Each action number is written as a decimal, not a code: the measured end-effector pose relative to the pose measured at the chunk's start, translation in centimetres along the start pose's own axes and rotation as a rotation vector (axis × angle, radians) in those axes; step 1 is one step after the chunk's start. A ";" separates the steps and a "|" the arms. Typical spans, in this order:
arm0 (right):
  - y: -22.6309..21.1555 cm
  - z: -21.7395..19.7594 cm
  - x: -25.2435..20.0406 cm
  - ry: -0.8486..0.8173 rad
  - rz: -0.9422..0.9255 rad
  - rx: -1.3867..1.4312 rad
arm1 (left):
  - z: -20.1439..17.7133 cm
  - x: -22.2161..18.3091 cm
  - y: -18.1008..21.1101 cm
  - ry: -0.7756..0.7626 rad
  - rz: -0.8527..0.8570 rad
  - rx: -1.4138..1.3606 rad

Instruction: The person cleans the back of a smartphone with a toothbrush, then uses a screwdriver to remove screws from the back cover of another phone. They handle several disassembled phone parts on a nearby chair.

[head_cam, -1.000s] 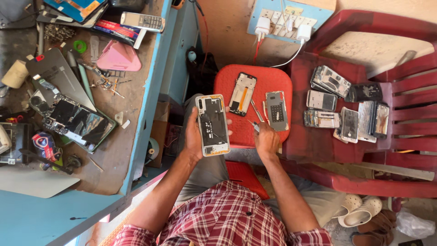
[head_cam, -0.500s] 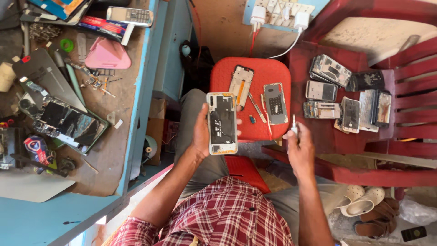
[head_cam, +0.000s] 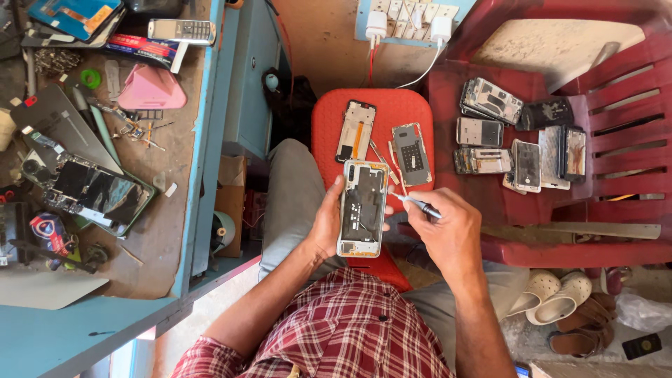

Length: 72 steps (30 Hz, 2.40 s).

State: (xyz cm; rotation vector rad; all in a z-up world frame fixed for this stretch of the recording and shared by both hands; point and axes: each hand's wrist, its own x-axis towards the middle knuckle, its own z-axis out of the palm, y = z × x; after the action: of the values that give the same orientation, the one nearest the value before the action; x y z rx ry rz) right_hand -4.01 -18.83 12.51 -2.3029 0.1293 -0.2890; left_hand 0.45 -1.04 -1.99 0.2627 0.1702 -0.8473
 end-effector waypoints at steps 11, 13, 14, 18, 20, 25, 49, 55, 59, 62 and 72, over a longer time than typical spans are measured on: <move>0.1 0.7 0.3 -0.035 -0.066 -0.059 | -1.0 -0.2 -0.5 -0.036 0.012 0.025; -0.4 0.7 0.4 -0.050 -0.080 -0.086 | -1.1 -0.2 -0.7 -0.011 0.016 0.048; -0.6 0.7 0.4 -0.063 -0.087 -0.103 | -1.0 -0.2 -0.7 -0.053 0.035 0.105; 0.2 0.9 0.4 -0.101 -0.134 -0.209 | -0.6 -0.3 -0.3 -0.057 0.141 0.343; 2.3 1.1 0.6 -0.131 -0.023 -0.074 | -0.2 -0.3 0.5 -0.025 0.194 0.379; 13.2 5.0 1.1 -0.227 0.329 0.295 | -0.6 -1.7 4.2 0.061 0.306 0.327; 22.2 17.8 2.4 0.013 0.098 -0.429 | -2.1 -3.5 5.0 -0.038 0.228 0.039; 18.8 12.0 3.5 -0.067 0.837 0.835 | -2.0 -3.2 4.8 -0.064 0.221 0.020; 13.9 7.7 3.2 -0.133 0.820 1.101 | -1.7 -2.9 4.4 -0.061 0.209 0.035; 11.4 6.0 3.0 -0.152 0.762 1.157 | -1.5 -2.9 4.2 -0.066 0.194 0.040; 8.8 4.3 2.5 -0.166 0.703 1.135 | -1.1 -3.2 4.1 -0.088 0.182 0.065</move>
State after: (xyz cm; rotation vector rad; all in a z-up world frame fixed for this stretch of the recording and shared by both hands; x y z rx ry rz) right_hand -0.54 -22.24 3.62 -1.0493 0.5210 0.1769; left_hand 1.38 4.17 -1.58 0.2967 0.0352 -0.6832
